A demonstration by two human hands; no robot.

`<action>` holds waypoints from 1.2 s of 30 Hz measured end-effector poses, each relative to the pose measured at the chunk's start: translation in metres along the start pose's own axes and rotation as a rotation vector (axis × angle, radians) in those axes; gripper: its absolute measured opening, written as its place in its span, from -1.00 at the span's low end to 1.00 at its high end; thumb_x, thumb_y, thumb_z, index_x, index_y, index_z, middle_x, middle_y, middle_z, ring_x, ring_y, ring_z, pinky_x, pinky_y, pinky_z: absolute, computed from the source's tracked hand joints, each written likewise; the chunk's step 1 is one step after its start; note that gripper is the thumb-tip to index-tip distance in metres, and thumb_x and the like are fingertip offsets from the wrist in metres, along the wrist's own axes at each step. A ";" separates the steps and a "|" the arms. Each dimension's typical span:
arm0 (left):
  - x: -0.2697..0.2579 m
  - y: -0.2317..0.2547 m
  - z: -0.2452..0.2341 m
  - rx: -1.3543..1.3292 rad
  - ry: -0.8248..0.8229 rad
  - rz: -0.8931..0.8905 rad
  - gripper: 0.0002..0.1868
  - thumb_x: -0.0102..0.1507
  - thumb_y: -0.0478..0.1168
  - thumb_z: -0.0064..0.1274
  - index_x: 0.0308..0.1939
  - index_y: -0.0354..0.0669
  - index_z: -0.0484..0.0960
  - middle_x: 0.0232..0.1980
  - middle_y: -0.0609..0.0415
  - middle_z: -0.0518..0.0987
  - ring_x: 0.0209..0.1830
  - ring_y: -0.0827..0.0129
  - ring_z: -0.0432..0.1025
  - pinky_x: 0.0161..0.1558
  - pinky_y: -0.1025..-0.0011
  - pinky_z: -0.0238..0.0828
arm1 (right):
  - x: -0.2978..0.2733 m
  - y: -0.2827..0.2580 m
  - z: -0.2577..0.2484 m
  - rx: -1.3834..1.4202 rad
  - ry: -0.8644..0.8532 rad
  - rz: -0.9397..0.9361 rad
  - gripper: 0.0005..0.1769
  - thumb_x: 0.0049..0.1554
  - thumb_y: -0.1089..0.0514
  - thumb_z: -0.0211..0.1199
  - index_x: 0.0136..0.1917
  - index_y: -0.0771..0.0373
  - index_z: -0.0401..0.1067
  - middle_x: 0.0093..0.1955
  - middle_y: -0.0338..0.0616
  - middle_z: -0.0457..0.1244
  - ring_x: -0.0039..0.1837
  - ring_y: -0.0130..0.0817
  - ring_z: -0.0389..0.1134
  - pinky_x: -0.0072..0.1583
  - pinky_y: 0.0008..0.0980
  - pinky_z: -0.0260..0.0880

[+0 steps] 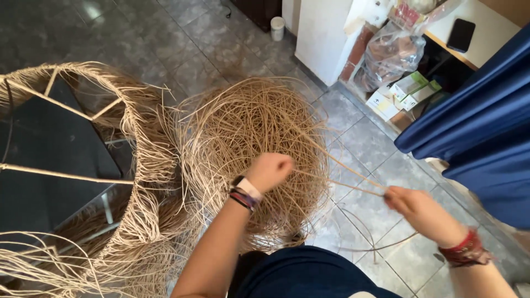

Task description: Weaving straw strands onto a circular frame to create a decorative furniture item

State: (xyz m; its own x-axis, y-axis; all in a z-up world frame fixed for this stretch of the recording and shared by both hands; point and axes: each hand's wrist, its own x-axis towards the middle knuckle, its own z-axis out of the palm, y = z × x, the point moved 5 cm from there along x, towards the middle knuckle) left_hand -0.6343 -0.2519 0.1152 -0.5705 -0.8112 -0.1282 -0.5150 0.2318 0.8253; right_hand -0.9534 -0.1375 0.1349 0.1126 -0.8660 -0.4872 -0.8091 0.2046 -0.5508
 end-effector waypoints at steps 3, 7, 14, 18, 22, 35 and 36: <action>0.006 0.007 0.003 0.277 0.123 0.073 -0.72 0.36 -0.12 -0.12 -0.34 -0.11 0.62 -0.37 -0.06 0.62 -0.27 0.00 0.57 -0.19 0.15 0.52 | -0.006 -0.036 -0.017 -0.095 0.047 0.064 -0.62 0.29 -0.02 -0.04 0.11 0.10 0.55 -0.03 0.14 0.51 0.14 0.22 0.47 0.17 0.13 0.46; 0.016 0.063 0.075 0.349 0.115 0.325 -0.76 0.37 -0.13 -0.16 -0.33 0.03 0.59 -0.35 0.09 0.61 -0.24 0.16 0.57 -0.13 0.26 0.49 | 0.014 -0.071 0.020 0.069 0.002 -0.086 -0.59 0.31 0.03 -0.09 0.27 0.16 0.46 0.09 0.19 0.43 0.23 0.23 0.42 0.25 0.15 0.41; 0.011 0.016 0.038 -0.184 -0.056 0.157 -0.73 0.37 -0.23 -0.05 0.05 -0.21 0.68 0.02 -0.17 0.67 0.11 -0.08 0.52 0.17 0.11 0.45 | 0.010 -0.041 0.002 0.016 0.013 -0.022 -0.68 0.27 0.09 -0.03 0.02 0.20 0.54 -0.15 0.16 0.48 0.06 0.22 0.48 0.11 0.07 0.47; 0.009 -0.046 -0.006 0.113 0.127 0.076 -0.75 0.33 -0.13 -0.06 -0.42 -0.07 0.56 -0.47 0.07 0.56 -0.30 0.12 0.54 -0.20 0.28 0.45 | -0.001 -0.022 -0.031 -0.102 0.047 0.068 -0.66 0.25 0.11 -0.03 0.17 0.21 0.46 0.01 0.14 0.52 0.20 0.29 0.42 0.19 0.22 0.44; 0.011 0.033 0.009 0.114 0.058 0.148 -0.74 0.42 -0.18 -0.17 -0.21 -0.12 0.63 -0.27 -0.01 0.62 -0.20 0.11 0.55 -0.05 0.26 0.49 | 0.023 -0.079 0.006 -0.106 0.037 -0.123 -0.71 0.22 0.15 -0.03 0.16 0.14 0.42 -0.03 0.15 0.45 0.09 0.28 0.45 0.07 0.17 0.46; -0.006 -0.026 0.001 0.283 -0.033 -0.052 -0.62 0.49 -0.02 -0.31 -0.31 -0.01 0.52 -0.36 0.25 0.47 -0.45 0.52 0.32 -0.32 0.53 0.42 | 0.043 -0.081 0.009 -0.216 -0.091 -0.045 -0.67 0.29 -0.17 -0.05 -0.08 0.00 0.41 -0.20 -0.22 0.40 -0.12 -0.23 0.42 0.04 -0.21 0.33; -0.009 -0.019 0.005 0.277 -0.035 -0.058 -0.62 0.49 -0.02 -0.31 -0.31 -0.01 0.52 -0.36 0.25 0.47 -0.45 0.52 0.32 -0.32 0.53 0.42 | 0.064 -0.079 0.036 -0.217 -0.100 -0.043 -0.67 0.29 -0.17 -0.05 -0.08 0.00 0.41 -0.20 -0.22 0.40 -0.12 -0.23 0.42 0.04 -0.21 0.33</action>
State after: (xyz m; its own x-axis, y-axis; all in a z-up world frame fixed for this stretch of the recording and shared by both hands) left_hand -0.6223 -0.2462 0.0976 -0.5539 -0.8097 -0.1938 -0.7000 0.3269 0.6350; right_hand -0.8615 -0.1927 0.1223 0.1975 -0.8204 -0.5365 -0.9060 0.0562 -0.4195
